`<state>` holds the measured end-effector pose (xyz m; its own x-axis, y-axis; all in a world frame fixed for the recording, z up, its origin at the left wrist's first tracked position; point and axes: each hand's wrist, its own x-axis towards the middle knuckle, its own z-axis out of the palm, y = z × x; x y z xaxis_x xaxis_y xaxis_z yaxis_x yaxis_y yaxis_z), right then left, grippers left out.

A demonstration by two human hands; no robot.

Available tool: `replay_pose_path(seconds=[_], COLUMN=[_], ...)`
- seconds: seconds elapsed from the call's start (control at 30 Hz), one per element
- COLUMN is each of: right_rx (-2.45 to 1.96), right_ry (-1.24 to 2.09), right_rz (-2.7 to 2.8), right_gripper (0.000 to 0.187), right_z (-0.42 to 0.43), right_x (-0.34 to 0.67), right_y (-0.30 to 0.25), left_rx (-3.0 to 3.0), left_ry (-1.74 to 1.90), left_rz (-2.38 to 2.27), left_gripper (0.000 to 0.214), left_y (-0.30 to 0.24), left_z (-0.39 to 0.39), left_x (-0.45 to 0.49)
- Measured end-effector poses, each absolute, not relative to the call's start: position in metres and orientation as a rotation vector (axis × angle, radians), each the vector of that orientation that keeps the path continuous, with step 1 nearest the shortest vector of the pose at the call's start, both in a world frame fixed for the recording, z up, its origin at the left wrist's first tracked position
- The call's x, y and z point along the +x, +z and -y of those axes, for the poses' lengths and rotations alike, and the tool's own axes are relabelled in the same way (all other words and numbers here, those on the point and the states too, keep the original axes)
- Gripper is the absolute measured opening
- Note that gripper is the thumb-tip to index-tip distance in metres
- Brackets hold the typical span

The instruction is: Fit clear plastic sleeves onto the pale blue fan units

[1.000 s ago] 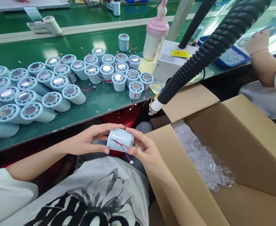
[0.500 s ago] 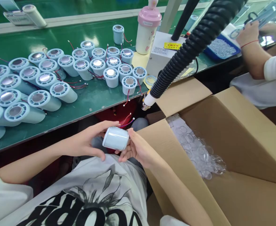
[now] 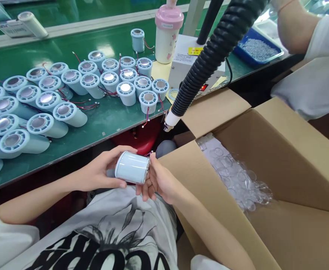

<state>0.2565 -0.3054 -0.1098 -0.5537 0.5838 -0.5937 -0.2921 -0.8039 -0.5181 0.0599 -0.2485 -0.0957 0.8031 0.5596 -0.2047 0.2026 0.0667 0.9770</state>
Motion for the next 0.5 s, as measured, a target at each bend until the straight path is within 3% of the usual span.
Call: replay_pose_path(seconds=[0.37,0.5], right_rx=[-1.051,-0.944], right_ry=[2.203,2.186], right_rz=[0.628,0.56], right_gripper=[0.078,0.068], right_z=[0.3126,0.3139], right_x=[0.2597,0.2605], right_y=[-0.1063,-0.1091], left_rx=[1.627,1.744], left_ry=[0.388,0.425], left_rz=[-0.515,-0.549], left_gripper=[0.07,0.067], left_y=[-0.0922,-0.0985], left_z=[0.2509,0.2467], left_x=[0.0631,0.0593])
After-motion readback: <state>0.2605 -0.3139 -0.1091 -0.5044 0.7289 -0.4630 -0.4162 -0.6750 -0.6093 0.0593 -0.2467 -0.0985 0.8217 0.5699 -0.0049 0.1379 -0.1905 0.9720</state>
